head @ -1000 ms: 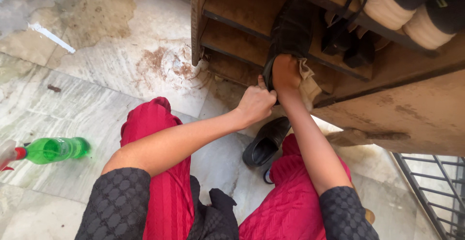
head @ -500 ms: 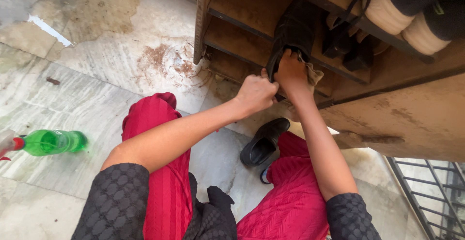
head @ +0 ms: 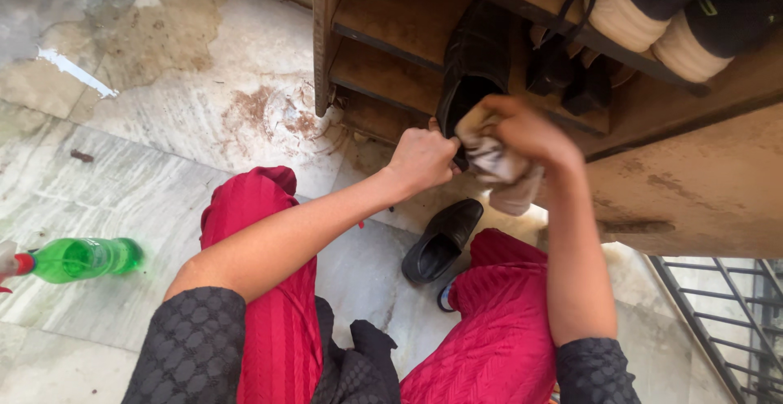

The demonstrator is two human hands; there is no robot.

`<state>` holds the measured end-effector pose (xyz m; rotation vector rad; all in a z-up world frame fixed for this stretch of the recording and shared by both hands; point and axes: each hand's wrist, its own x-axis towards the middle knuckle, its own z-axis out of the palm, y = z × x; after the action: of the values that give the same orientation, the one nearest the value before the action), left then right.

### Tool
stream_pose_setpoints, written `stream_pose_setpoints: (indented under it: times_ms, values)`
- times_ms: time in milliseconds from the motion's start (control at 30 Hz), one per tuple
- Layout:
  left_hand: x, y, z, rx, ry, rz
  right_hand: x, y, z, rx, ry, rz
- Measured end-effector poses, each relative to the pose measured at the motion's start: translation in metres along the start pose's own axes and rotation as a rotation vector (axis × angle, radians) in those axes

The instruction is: The person sits on the floor and wipes a black shoe with a cloth, then places it back in a wooden shoe rack. They then pick up a pair of brown slip-on shoes and wipe them with the same cloth.

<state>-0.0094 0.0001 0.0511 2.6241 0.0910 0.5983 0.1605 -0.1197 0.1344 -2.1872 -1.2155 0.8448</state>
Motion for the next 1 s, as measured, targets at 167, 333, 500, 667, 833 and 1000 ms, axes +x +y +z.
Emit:
stream_pose_setpoints:
  times_ms: [167, 333, 500, 667, 833, 1000]
  values:
    - [-0.004, -0.007, 0.012, 0.004, -0.025, 0.020, -0.020, 0.011, -0.019, 0.211, 0.702, 0.000]
    - [-0.013, -0.009, 0.028, 0.045, -0.081, 0.031, 0.014, 0.007, 0.024, -0.064, 0.910, -0.320]
    - [-0.013, -0.008, 0.023, 0.126, -0.003, 0.033, 0.040, -0.012, 0.049, -0.402, 0.699, -0.316]
    - [-0.011, -0.009, 0.023, 0.049, -0.033, -0.006, 0.045, -0.013, 0.024, -0.179, 0.571, -0.169]
    - [-0.016, -0.006, 0.035, 0.115, -0.091, -0.003, 0.072, -0.007, 0.016, -0.192, 0.575, -0.149]
    - [-0.023, -0.007, 0.044, 0.114, -0.085, 0.000, 0.095, 0.012, 0.014, -0.356, 0.617, -0.161]
